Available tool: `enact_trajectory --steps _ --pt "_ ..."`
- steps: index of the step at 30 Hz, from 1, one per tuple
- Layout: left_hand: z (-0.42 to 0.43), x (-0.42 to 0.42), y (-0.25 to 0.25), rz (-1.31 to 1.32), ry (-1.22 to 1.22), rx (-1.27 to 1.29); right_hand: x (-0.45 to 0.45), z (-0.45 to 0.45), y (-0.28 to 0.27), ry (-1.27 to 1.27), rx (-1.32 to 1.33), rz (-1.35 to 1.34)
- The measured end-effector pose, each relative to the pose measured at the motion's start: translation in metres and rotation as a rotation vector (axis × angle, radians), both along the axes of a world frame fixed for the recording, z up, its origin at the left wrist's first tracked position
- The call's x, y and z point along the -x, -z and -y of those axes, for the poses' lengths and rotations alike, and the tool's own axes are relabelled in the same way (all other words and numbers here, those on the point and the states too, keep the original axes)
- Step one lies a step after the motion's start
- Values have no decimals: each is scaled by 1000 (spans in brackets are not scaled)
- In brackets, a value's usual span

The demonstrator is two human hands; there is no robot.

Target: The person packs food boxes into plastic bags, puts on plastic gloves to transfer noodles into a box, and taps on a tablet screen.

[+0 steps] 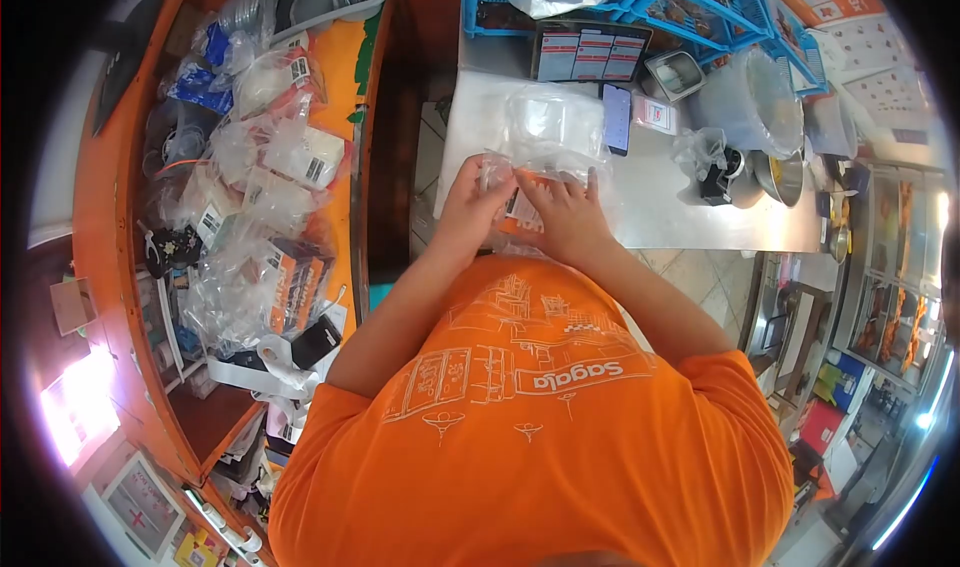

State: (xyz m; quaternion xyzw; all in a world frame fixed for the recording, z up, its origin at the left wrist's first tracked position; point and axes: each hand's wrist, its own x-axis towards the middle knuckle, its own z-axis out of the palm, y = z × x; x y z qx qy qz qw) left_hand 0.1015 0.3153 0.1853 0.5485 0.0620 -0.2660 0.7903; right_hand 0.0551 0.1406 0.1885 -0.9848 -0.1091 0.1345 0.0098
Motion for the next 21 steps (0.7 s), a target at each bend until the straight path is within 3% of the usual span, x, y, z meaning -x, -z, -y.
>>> enact_trajectory --steps 2,4,6,7,9,13,15,16,17,18,19,20,21 --pt "-18 -1 -7 64 45 -41 11 9 -26 -24 -27 168" --pt "-47 -9 -13 267 234 -184 18 28 -79 42 -233 -207" --pt "-71 -24 -15 249 299 -282 28 52 -107 -254 -59 -166" --pt "-75 -30 -17 233 346 -373 30 61 -111 -240 -63 -164" --pt "-62 -33 -55 182 338 -275 31 73 -117 -590 61 110" --pt "-35 -19 -98 136 328 -47 22 63 -156 -720 -110 132" --pt "-42 -26 -88 180 345 -119 22 64 -157 -664 -185 378" --pt "-46 -31 -82 228 358 -191 24 64 -157 -658 -185 379" --pt "-51 -37 -75 228 360 -192 28 63 -156 -392 -163 297" --pt "-57 -42 -69 503 367 -478 30 63 -154 -129 -142 212" --pt "-60 -46 -64 777 369 -764 29 67 -154 -128 -147 209" --pt "-56 -46 -62 775 375 -769 29 73 -154 4 -236 -34" --pt "-47 -45 -60 1026 274 -748 28 76 -153 139 -322 -278"
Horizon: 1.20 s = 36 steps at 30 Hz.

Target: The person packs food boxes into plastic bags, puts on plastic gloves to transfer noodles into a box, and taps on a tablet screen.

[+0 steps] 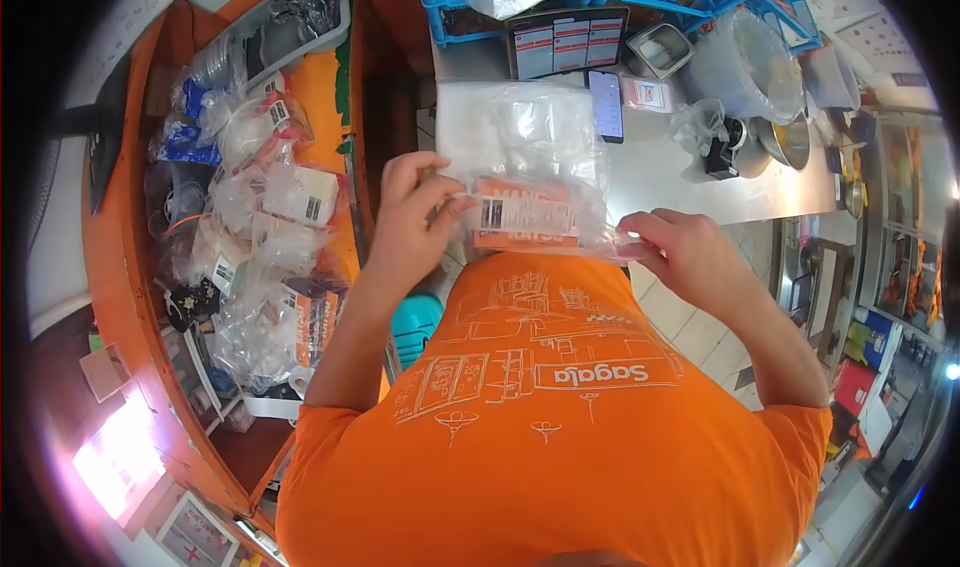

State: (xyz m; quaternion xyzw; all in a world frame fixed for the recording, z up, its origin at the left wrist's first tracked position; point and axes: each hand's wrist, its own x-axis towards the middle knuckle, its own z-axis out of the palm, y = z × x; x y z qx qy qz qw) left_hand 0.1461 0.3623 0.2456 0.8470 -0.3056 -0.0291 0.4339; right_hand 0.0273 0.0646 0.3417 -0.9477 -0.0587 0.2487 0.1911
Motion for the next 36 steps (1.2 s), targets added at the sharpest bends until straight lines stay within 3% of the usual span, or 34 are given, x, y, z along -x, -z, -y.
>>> enact_trajectory --steps 1,2,3,4,6,10,13,15,19,20,21,22,23,24,25,27,28,29,30,31,32,33,35,36 --pt "8 1 3 250 28 75 -1 0 3 9 -4 0" --pt "11 5 22 77 89 182 -3 -2 7 122 -327 -35" --pt "17 14 37 -361 71 315 -5 -4 12 232 -649 -67" --pt "26 27 47 -801 49 439 -4 -9 21 237 -648 -61" --pt "57 50 54 -747 -10 415 -8 -24 39 411 -1122 -46" --pt "59 40 35 -615 177 400 -14 -42 34 594 -1127 48" --pt "23 10 41 -798 133 306 -9 -18 39 670 -935 119" --pt "4 -9 44 -715 125 353 -9 -5 37 389 -672 339" --pt "-18 -30 81 -751 96 506 -13 -2 27 176 -648 324" --pt "-20 -33 96 -918 -102 590 -14 -1 31 160 -654 306" --pt "-24 -33 114 -1075 -306 673 -16 1 39 307 -893 263" --pt "-26 -25 144 -1020 -397 509 -18 4 49 459 -1129 213" --pt "-31 -17 188 -1022 -337 331 -23 9 66 449 -1136 205" --pt "-41 -7 291 -920 -12 203 -28 17 93 728 -1130 108" --pt "-30 3 288 -916 -8 203 -30 24 123 1010 -1105 13" --pt "14 39 269 -820 -170 399 -15 33 203 1301 -880 -109" --pt "21 40 261 -821 -161 416 4 44 282 1332 -1107 -249" --pt "26 41 251 -671 -152 135 19 56 334 1346 -1332 -398" --pt "30 42 236 -596 -146 0 20 42 331 804 -1069 41" --pt "34 43 221 -520 -141 -134 23 24 323 510 -908 206" --pt "36 44 199 -574 -226 -46 26 4 313 258 -745 411" --pt "37 46 187 -626 -312 35 27 -7 288 439 -782 250" --pt "37 42 184 -611 -377 42 28 -16 290 627 -821 101" --pt "37 37 183 -593 -446 55 28 -18 312 734 -1016 95"
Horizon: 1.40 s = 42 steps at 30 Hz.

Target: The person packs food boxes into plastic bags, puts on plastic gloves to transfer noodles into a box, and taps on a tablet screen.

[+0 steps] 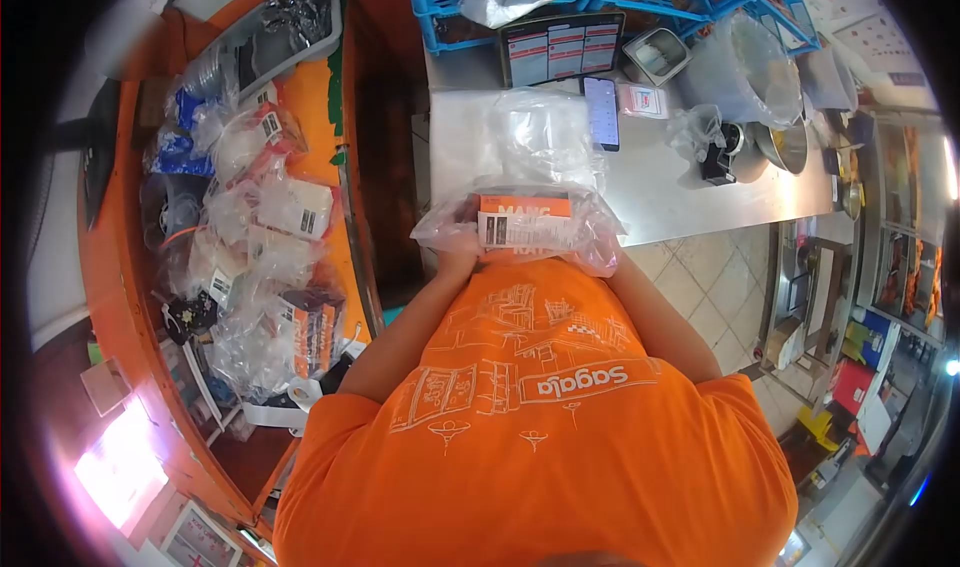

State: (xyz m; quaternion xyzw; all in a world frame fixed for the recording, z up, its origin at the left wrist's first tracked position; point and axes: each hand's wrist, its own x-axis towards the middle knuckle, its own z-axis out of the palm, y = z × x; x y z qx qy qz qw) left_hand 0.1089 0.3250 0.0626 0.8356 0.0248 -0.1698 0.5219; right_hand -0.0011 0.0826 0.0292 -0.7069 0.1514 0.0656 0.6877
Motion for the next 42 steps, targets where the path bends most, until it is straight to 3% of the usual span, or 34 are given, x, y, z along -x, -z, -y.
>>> enact_trajectory --steps 2,4,5,7,8,9,11,13,15,17,18,20,22,25,27,28,29,30,32,35,38,39,41,42 --pt "6 2 -10 156 45 -35 -1 -2 -7 108 -200 14" --pt "10 3 6 309 84 -66 -11 -3 -76 434 -765 -506" --pt "12 3 40 207 -12 177 -5 -9 -79 439 -767 -503" --pt "17 -2 36 97 -102 414 2 -17 -89 298 -426 -85" --pt "23 -8 -9 25 -21 256 1 -18 -95 261 -311 51" --pt "25 -11 -20 -14 18 173 -11 -11 -115 383 -416 -281" --pt "27 -22 -26 -66 101 40 -14 -1 -114 493 -523 -623" --pt "26 -29 -18 -74 139 -15 -5 15 -87 199 203 -496" --pt "24 -29 -9 91 152 -165 -3 14 -119 253 334 -395" --pt "15 -32 -9 199 235 -268 -2 24 -151 184 640 15" --pt "10 -30 -10 307 315 -365 -6 23 -172 179 632 8" --pt "13 -31 -9 332 322 -444 -19 9 -202 -20 523 344" --pt "10 -37 -14 369 325 -518 -35 -5 -192 -134 587 385" --pt "-10 -47 -55 692 545 -491 -68 -21 -179 -345 695 443" --pt "-32 -44 -83 -20 375 160 -73 -27 -167 -437 730 469" --pt "-39 -45 -106 -19 366 155 -71 -31 -153 -341 433 486" --pt "-45 -45 -134 23 511 197 -70 -33 -145 -241 137 488" --pt "-47 -44 -153 62 655 241 -67 -33 -146 -246 130 482" --pt "-19 -32 -170 65 610 248 -59 -30 -154 -18 -561 79" --pt "1 -30 -144 206 611 131 -53 -22 -165 -11 -566 116" --pt "6 -23 -122 187 512 304 -35 -6 -183 -160 -345 233" --pt "7 -15 -118 60 392 587 -30 2 -193 -154 -338 225" --pt "12 0 -122 -74 264 869 -23 17 -216 -400 189 349" --pt "14 6 -128 -211 252 927 -18 20 -226 -393 194 349"
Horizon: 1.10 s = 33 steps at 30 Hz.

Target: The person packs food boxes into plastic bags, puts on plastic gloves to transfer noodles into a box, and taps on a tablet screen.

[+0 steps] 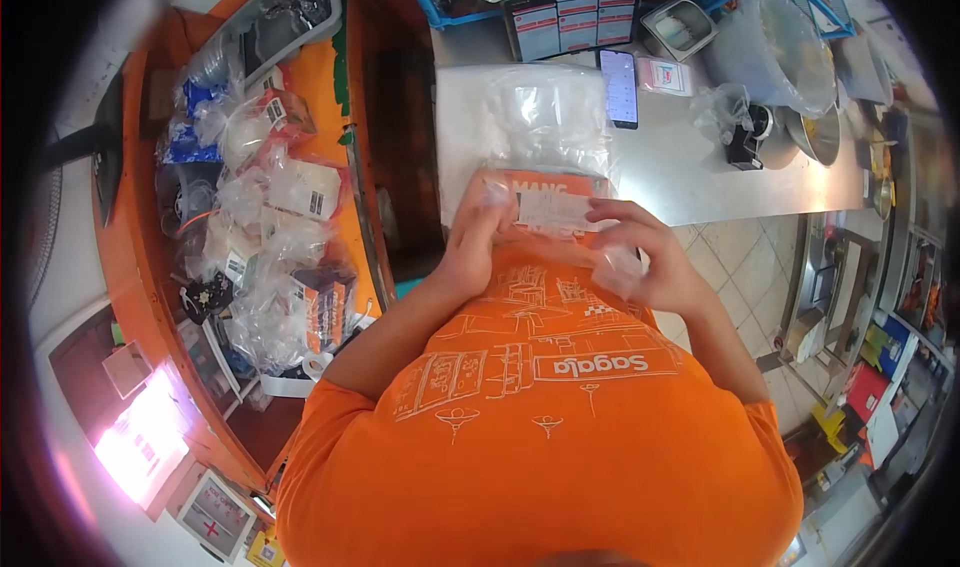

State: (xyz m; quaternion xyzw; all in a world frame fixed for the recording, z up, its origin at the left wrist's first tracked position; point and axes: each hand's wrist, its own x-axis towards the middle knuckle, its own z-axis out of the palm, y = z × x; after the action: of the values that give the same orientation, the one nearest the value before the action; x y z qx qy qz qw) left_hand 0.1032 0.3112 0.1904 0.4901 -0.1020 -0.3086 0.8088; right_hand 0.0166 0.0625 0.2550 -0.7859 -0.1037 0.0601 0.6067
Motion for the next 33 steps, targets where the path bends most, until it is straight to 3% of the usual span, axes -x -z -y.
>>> enact_trajectory --steps 2,4,5,6,7,9,11,13,14,15,16,17,18,20,22,23,24,25,26,27,29,32,33 --pt "1 -4 -15 -125 67 42 11 2 -17 45 224 -7" --pt "-2 -13 -28 351 279 -253 13 4 -32 29 211 -151" --pt "1 -16 -29 358 294 -244 15 4 -35 -5 193 -294" --pt "4 -18 -29 636 382 -303 15 2 -30 10 198 -293" --pt "7 -21 -29 919 462 -358 12 1 -16 28 135 -257" --pt "21 -19 -25 984 407 -279 -3 -10 3 49 82 -213" --pt "37 -13 -16 1042 350 -205 -27 -32 13 142 456 250" --pt "47 -10 -1 659 428 -152 -39 -34 16 177 434 185" --pt "46 -13 -2 673 438 -145 -45 -32 17 207 407 116" --pt "44 -16 -4 442 515 -169 -48 -14 10 221 413 126" --pt "43 -19 -7 209 588 -192 -47 18 -7 85 416 -65" --pt "41 -21 -11 223 595 -185 -46 36 -25 -53 416 -257" --pt "38 -21 -18 158 598 -86 -48 36 -44 -47 426 -247" --pt "41 -21 -38 106 594 18 -47 28 -75 -326 746 -84" --pt "48 -20 -71 132 642 373 -58 -5 -87 -422 697 -80" --pt "45 -20 -92 149 648 368 -60 -18 -92 -462 671 -71" --pt "39 -21 -117 310 645 377 -61 -30 -96 -503 643 -62" --pt "36 -25 -137 480 640 389 -61 -37 -102 -479 441 107" --pt "36 -28 -149 509 642 386 -61 -40 -108 -471 343 201" --pt "36 -31 -159 760 592 502 -60 -43 -115 -467 250 297" --pt "35 -33 -184 1014 533 610 -55 -45 -132 -554 471 378" --pt "33 -29 -222 1583 325 220 -44 -47 -141 -579 635 477" --pt "32 -28 -219 1584 317 216 -41 -49 -139 -573 660 496"
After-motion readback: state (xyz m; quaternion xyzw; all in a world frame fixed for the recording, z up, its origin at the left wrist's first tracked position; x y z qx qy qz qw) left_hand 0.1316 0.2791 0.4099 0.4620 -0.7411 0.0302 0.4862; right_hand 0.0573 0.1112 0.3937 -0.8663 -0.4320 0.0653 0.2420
